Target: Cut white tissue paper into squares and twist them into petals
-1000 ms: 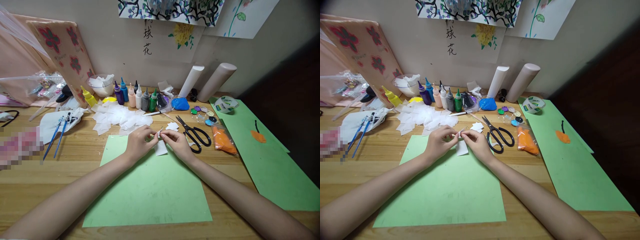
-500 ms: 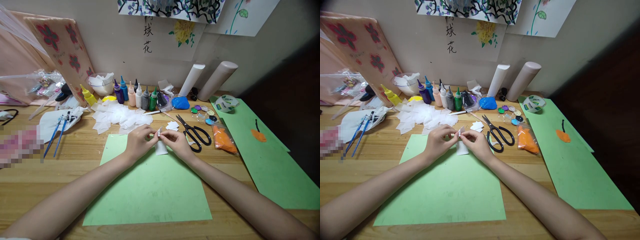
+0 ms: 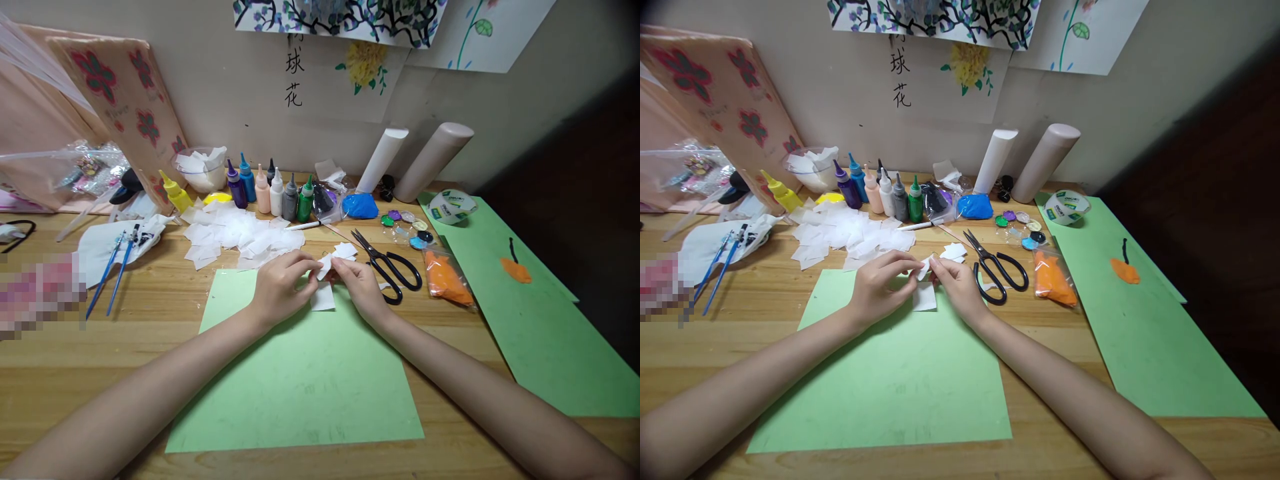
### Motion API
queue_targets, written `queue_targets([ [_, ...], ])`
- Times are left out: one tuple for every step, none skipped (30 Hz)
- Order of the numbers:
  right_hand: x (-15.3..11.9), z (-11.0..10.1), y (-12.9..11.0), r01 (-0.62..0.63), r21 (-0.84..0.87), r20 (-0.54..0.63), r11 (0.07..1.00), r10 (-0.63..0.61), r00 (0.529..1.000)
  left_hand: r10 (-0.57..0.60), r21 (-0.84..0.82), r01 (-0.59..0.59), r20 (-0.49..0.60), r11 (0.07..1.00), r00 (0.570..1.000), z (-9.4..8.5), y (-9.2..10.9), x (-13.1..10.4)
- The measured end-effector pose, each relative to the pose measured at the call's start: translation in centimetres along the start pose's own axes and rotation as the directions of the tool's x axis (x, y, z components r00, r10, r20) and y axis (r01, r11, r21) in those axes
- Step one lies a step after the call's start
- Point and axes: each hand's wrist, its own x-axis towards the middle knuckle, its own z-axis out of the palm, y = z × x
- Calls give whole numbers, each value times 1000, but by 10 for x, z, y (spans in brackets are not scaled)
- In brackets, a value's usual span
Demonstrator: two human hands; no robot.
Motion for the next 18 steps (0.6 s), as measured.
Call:
queue_targets([
  [0,0,2,-8,21,-3,1000,8,1000,7,2,-7,5,1000,1000,0,0,0],
  [0,-1,3,-14,47,-1,999,14,1000,9,4,-9,8,1000,1000,0,1,0],
  [0,-1,4,-21,71,10,997,20,1000,7,5,-7,10,1000,1000,-1,1,0],
  [0,-1,4,-24,86,25,996,22,999,2,7,-2,10,1000,1000,-1,1,1],
  [0,-1,4,-22,87,43,996,19,999,-6,10,6,10,1000,1000,-2,2,1],
  [0,-1,4,-17,79,60,997,12,998,-15,14,15,10,1000,1000,-2,2,1],
  [0,-1,3,-8,63,75,998,3,997,-26,19,25,13,999,1000,-2,2,2],
  [0,0,3,3,46,87,999,-7,996,-36,27,35,16,999,999,-2,2,2],
  [0,0,2,13,33,96,999,-16,995,-43,37,42,22,998,999,-2,2,2],
  [0,0,1,19,26,104,999,-22,994,-45,50,44,27,998,999,-2,2,3],
  [-1,1,0,22,25,115,999,-25,993,-44,67,42,30,997,999,-2,2,3],
  [-1,1,-1,24,25,129,999,-27,991,-41,85,38,32,996,999,-2,1,2],
  [-1,1,-1,26,25,143,999,-29,989,-35,103,32,32,994,999,-2,1,2],
  [-2,1,-2,28,23,158,999,-31,987,-29,118,25,33,993,999,-2,1,2],
  [-2,2,-3,30,18,172,999,-33,985,-23,131,18,33,991,999,-2,1,2],
  [-2,2,-4,32,15,186,999,-35,982,-17,141,12,33,990,999,-2,1,2],
  [-3,2,-5,33,15,199,999,-35,979,-11,148,6,34,989,999,-2,1,2],
  [-3,2,-6,32,20,210,999,-36,977,-6,154,1,32,988,999,-2,1,1],
])
